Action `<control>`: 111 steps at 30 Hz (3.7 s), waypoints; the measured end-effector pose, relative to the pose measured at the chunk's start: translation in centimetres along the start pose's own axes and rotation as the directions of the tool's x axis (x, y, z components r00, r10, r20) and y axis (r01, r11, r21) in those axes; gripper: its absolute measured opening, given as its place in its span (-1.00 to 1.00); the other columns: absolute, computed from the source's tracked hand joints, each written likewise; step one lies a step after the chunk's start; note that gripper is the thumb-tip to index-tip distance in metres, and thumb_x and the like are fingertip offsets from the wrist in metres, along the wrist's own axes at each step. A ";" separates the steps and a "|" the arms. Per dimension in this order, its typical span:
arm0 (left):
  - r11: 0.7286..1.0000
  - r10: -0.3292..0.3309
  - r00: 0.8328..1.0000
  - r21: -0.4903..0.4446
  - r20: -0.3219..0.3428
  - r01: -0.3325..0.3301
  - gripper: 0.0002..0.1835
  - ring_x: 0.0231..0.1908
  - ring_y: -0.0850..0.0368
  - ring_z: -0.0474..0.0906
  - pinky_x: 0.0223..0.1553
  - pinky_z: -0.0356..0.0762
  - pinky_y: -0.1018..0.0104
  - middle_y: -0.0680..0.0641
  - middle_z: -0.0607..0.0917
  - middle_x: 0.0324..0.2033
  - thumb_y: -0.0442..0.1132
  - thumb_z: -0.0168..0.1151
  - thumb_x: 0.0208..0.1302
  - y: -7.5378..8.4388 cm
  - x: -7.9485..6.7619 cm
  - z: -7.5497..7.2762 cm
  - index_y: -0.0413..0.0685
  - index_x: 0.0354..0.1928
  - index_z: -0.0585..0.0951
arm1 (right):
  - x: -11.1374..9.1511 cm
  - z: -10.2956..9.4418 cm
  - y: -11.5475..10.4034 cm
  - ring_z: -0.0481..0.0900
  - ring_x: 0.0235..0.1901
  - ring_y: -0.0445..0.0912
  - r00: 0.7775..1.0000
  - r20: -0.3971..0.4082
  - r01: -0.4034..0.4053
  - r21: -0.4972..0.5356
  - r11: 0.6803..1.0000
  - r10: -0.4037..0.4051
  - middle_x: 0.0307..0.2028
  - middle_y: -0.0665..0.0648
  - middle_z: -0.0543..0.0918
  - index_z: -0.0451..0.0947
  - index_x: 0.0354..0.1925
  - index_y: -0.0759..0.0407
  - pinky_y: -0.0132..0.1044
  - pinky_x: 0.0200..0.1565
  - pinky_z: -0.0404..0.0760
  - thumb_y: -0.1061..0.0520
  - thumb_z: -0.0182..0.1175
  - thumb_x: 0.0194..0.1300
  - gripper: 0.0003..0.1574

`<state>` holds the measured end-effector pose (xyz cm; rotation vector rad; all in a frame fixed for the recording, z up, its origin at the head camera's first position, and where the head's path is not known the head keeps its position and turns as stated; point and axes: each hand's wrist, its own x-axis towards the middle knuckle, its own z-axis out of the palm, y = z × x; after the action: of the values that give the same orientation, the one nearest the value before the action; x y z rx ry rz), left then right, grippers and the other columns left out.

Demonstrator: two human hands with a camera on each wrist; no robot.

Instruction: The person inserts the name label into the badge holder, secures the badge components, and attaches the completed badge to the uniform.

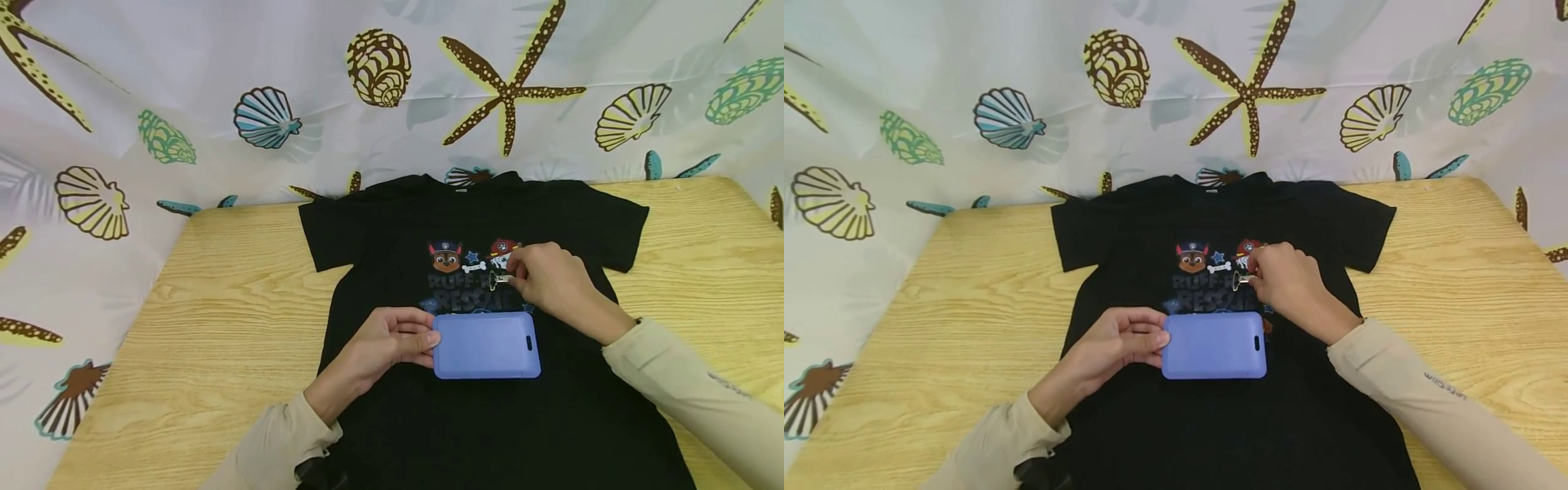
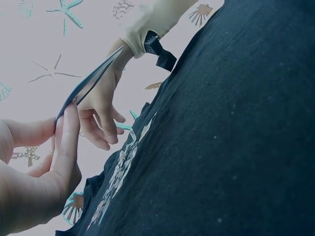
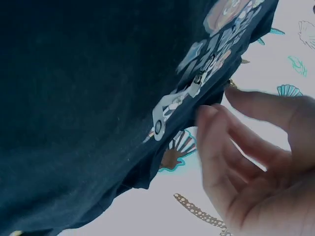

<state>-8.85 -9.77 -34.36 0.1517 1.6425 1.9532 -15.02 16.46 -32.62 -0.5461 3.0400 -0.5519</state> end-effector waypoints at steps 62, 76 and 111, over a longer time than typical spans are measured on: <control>1.000 0.015 1.000 0.005 -0.006 -0.015 -0.76 -0.44 0.11 0.69 -0.25 0.70 0.16 -0.05 0.70 -0.45 -0.48 0.20 0.24 0.5 -0.1 -0.3 -0.49 -0.07 0.52 | -1.5 -0.1 0.2 0.51 -0.64 -0.23 0.992 -0.028 0.127 0.353 0.927 -0.125 -0.47 0.05 0.59 0.43 0.10 0.26 -0.33 -0.58 0.55 0.34 0.29 0.20 -0.50; 0.999 0.040 0.998 -0.002 -0.038 -0.040 -0.77 -0.44 0.10 0.67 -0.24 0.70 0.18 -0.06 0.68 -0.42 -0.48 0.20 0.25 0.8 -0.1 -0.8 -0.48 -0.08 0.51 | -2.8 -1.2 1.3 0.65 -0.49 -0.06 0.992 0.124 -0.097 0.768 0.633 0.000 -0.38 0.24 0.64 0.43 0.07 0.45 -0.16 -0.33 0.71 0.23 0.21 0.34 -0.59; 0.993 0.111 0.990 -0.017 -0.086 -0.113 -0.78 -0.41 0.14 0.66 -0.27 0.70 0.24 -0.05 0.69 -0.40 -0.52 0.15 0.25 1.4 0.0 -2.0 -0.47 -0.07 0.51 | -4.5 -0.2 2.4 0.67 -0.37 -0.19 0.965 0.262 -0.261 0.965 -0.018 0.025 -0.34 0.11 0.70 0.65 -0.19 0.25 -0.44 -0.29 0.67 0.26 0.11 0.40 -0.83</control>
<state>-10.19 -11.60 -33.54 0.1570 1.6989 2.0870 -11.60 20.21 -33.49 -0.0963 1.5670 -2.1852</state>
